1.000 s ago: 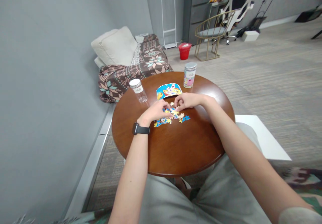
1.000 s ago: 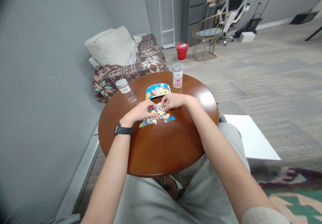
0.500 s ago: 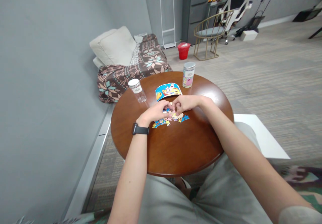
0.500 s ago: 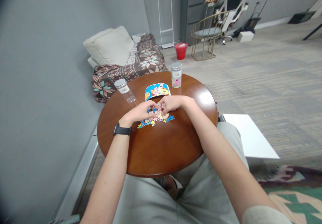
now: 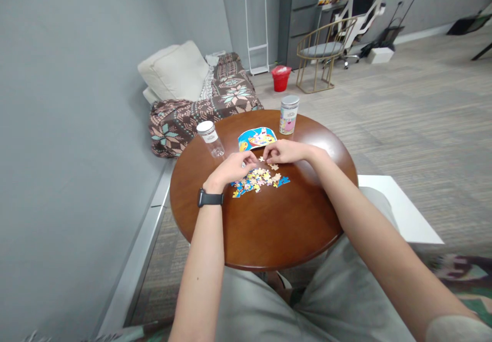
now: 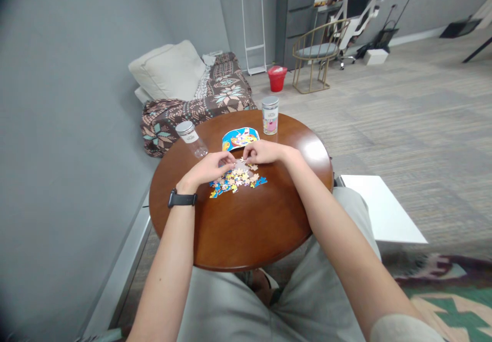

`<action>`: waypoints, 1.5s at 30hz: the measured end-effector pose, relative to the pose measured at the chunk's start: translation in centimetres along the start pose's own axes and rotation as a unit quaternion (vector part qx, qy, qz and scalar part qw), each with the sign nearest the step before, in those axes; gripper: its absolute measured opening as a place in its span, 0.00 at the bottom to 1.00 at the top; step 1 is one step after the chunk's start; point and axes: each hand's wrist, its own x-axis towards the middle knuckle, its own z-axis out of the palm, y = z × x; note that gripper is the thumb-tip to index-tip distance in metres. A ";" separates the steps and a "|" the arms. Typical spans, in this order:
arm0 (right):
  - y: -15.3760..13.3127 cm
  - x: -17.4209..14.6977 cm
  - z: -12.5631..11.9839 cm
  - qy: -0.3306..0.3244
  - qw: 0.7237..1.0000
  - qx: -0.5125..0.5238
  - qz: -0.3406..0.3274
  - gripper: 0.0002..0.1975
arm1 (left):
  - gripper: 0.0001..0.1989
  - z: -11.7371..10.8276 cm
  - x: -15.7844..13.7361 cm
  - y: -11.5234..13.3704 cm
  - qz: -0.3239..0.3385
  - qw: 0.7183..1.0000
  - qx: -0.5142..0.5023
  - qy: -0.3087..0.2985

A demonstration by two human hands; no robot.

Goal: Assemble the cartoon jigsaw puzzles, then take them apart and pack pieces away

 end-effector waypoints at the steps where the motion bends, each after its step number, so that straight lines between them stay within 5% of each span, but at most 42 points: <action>1: 0.1 0.1 0.0 0.005 1.000 -0.005 -0.001 0.13 | 0.09 -0.4 -0.1 -0.3 -0.005 1.000 0.005 0.022; 4: 0.3 0.2 0.0 0.022 0.999 -0.029 0.012 0.10 | 0.18 -1.5 -0.6 -1.8 -0.013 0.999 0.018 0.042; 9: 0.8 -0.1 -0.3 0.020 0.996 -0.048 0.069 0.08 | 0.30 -2.4 -1.1 -4.7 -0.062 0.997 0.018 -0.051; 14: 0.4 -0.2 -0.2 0.006 0.996 -0.044 0.079 0.08 | 0.27 -1.3 -0.4 -4.2 -0.054 0.996 0.029 -0.064; 20: -0.5 0.3 0.6 -0.041 0.998 0.034 0.018 0.10 | 0.19 -0.9 0.0 -2.8 -0.055 0.998 0.031 -0.018; 26: -0.4 -0.3 -0.1 -0.028 0.994 0.095 0.045 0.21 | 0.28 -3.1 -1.7 -5.1 -0.072 0.996 0.005 -0.044; 30: -0.9 -1.1 -0.7 -0.159 0.974 0.130 0.092 0.34 | 0.28 -2.8 -1.6 -5.6 -0.071 0.994 0.041 -0.076; 34: -1.7 -1.2 -0.4 -0.251 0.946 0.174 0.108 0.33 | 0.27 -1.8 -0.8 -4.6 -0.073 0.993 0.074 -0.060; 41: -1.1 -0.6 0.2 -0.155 0.960 0.227 0.055 0.29 | 0.29 -2.7 -1.7 -4.0 -0.059 0.990 0.054 -0.114; 45: -0.6 -0.6 0.2 -0.155 0.961 0.223 0.048 0.29 | 0.25 -2.3 -1.6 -4.1 -0.044 0.991 0.078 -0.101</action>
